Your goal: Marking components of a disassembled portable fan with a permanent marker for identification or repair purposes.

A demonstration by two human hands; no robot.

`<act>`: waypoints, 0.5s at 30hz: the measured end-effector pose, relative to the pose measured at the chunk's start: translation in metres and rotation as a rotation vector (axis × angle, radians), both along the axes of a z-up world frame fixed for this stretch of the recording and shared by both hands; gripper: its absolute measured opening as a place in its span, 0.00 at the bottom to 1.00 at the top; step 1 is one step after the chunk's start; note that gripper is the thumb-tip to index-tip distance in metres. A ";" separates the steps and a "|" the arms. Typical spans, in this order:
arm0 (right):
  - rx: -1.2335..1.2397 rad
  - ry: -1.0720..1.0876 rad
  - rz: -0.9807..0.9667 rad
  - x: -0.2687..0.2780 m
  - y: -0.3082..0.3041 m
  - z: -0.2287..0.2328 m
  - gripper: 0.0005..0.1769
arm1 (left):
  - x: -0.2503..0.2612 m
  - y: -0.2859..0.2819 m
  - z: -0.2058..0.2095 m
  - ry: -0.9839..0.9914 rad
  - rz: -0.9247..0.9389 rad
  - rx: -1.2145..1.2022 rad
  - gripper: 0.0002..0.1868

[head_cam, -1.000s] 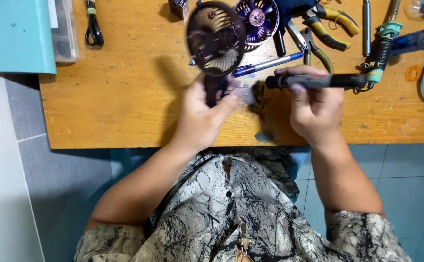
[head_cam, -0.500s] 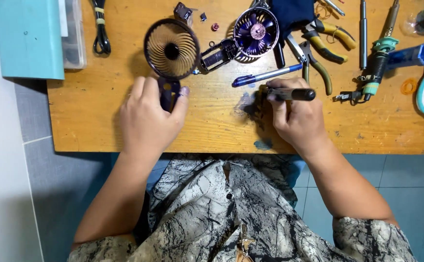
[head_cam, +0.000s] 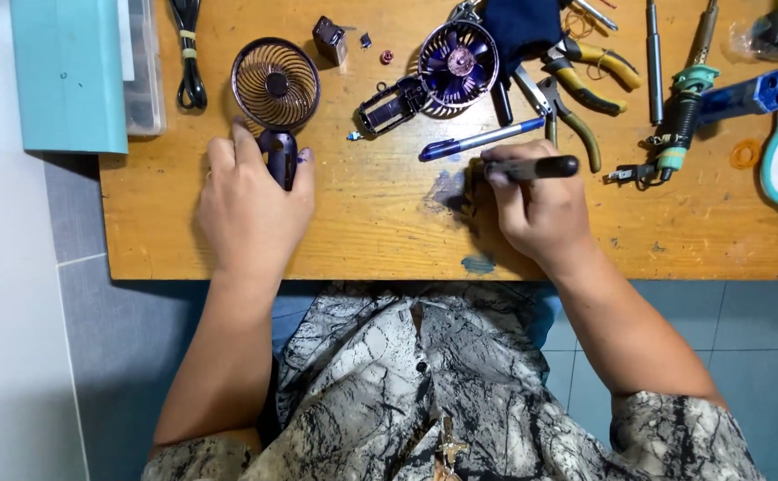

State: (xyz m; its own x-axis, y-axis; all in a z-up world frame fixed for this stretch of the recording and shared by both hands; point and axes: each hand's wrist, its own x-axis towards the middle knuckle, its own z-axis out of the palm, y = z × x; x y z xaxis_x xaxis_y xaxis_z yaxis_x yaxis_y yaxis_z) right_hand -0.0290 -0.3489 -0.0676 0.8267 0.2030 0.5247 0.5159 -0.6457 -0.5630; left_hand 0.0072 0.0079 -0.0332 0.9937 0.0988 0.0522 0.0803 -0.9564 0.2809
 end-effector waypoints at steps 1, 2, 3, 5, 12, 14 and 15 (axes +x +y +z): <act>-0.001 -0.001 0.003 -0.001 0.002 0.005 0.12 | 0.001 -0.001 0.001 -0.001 0.003 -0.001 0.43; 0.146 0.045 -0.002 -0.003 0.006 0.009 0.14 | 0.001 -0.002 0.002 0.008 0.008 0.001 0.44; 0.293 0.091 -0.007 -0.005 0.009 0.014 0.16 | 0.001 -0.002 0.003 0.017 0.012 0.002 0.46; 0.385 0.110 0.008 -0.007 0.005 0.013 0.17 | -0.001 -0.001 0.010 0.026 0.006 -0.008 0.47; 0.729 0.312 0.188 0.016 -0.009 0.054 0.12 | 0.013 0.006 0.050 -0.146 -0.257 -0.022 0.46; 0.723 0.355 0.170 0.029 -0.003 0.069 0.14 | 0.038 0.000 0.049 -0.186 -0.303 -0.002 0.45; 0.714 0.392 0.150 0.036 -0.001 0.076 0.17 | 0.051 -0.004 0.048 -0.231 -0.354 0.016 0.44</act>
State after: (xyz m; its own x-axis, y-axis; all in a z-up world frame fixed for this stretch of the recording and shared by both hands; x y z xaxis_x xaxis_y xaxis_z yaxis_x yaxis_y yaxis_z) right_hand 0.0069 -0.3497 0.0085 0.9673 0.0525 0.2480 0.2486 -0.0044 -0.9686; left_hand 0.0583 0.0044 0.0150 0.9281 -0.2491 0.2767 -0.3174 -0.9179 0.2380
